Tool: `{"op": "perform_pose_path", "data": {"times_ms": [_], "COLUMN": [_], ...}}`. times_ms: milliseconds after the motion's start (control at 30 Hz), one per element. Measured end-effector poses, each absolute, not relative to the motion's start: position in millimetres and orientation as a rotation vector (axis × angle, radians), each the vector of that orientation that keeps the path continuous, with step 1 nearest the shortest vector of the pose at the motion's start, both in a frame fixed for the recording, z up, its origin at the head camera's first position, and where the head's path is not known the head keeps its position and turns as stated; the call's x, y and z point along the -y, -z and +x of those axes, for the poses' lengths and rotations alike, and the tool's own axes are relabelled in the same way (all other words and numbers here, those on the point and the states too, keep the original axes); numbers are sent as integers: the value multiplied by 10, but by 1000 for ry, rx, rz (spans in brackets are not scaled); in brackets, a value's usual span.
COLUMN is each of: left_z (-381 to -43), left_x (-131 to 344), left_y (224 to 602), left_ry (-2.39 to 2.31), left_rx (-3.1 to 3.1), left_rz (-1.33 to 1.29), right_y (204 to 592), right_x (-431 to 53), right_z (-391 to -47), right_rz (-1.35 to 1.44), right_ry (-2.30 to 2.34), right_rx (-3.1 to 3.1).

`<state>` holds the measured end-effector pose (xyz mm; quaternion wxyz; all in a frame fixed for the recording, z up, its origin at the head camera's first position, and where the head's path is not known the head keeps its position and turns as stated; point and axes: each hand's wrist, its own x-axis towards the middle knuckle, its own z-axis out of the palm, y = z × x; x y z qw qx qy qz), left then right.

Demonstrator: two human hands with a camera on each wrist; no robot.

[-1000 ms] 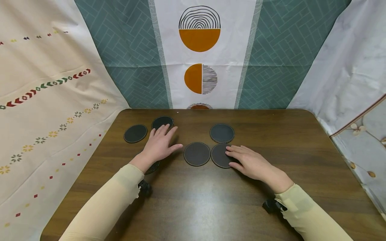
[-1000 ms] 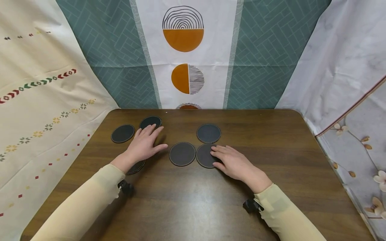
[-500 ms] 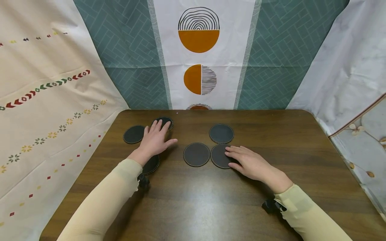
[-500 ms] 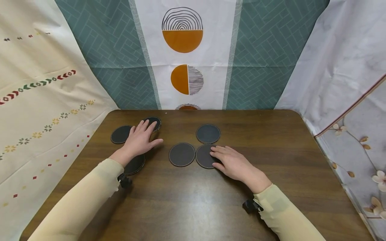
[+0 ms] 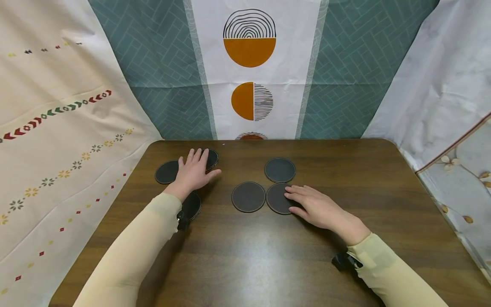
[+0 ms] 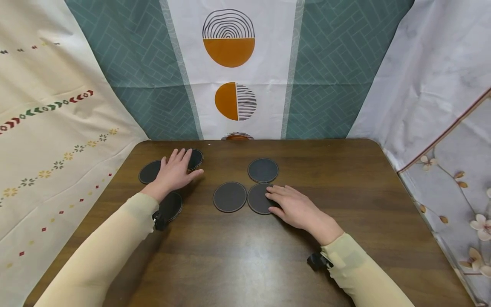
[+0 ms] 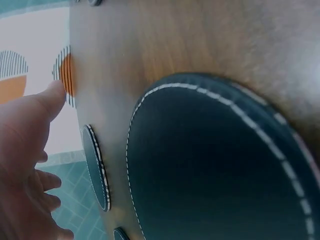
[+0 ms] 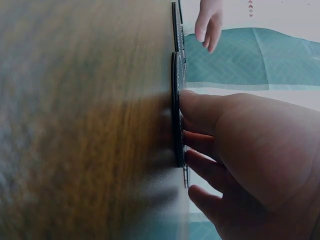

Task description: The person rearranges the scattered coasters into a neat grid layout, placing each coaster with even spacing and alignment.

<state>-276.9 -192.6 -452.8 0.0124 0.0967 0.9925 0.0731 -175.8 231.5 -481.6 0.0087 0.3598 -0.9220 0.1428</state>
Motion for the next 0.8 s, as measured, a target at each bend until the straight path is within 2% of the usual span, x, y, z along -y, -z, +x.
{"op": "perform_pose_path", "data": {"times_ms": [800], "left_z": [-2992], "left_x": [2085], "left_y": [4573], "left_ry": [-283], "left_rx": [-3028], "left_rz": [154], "right_y": [4829], "right_x": [-2318], "right_z": [-1765], "right_rz": [1123], "right_ry": [-470], "right_rx": [2873]}}
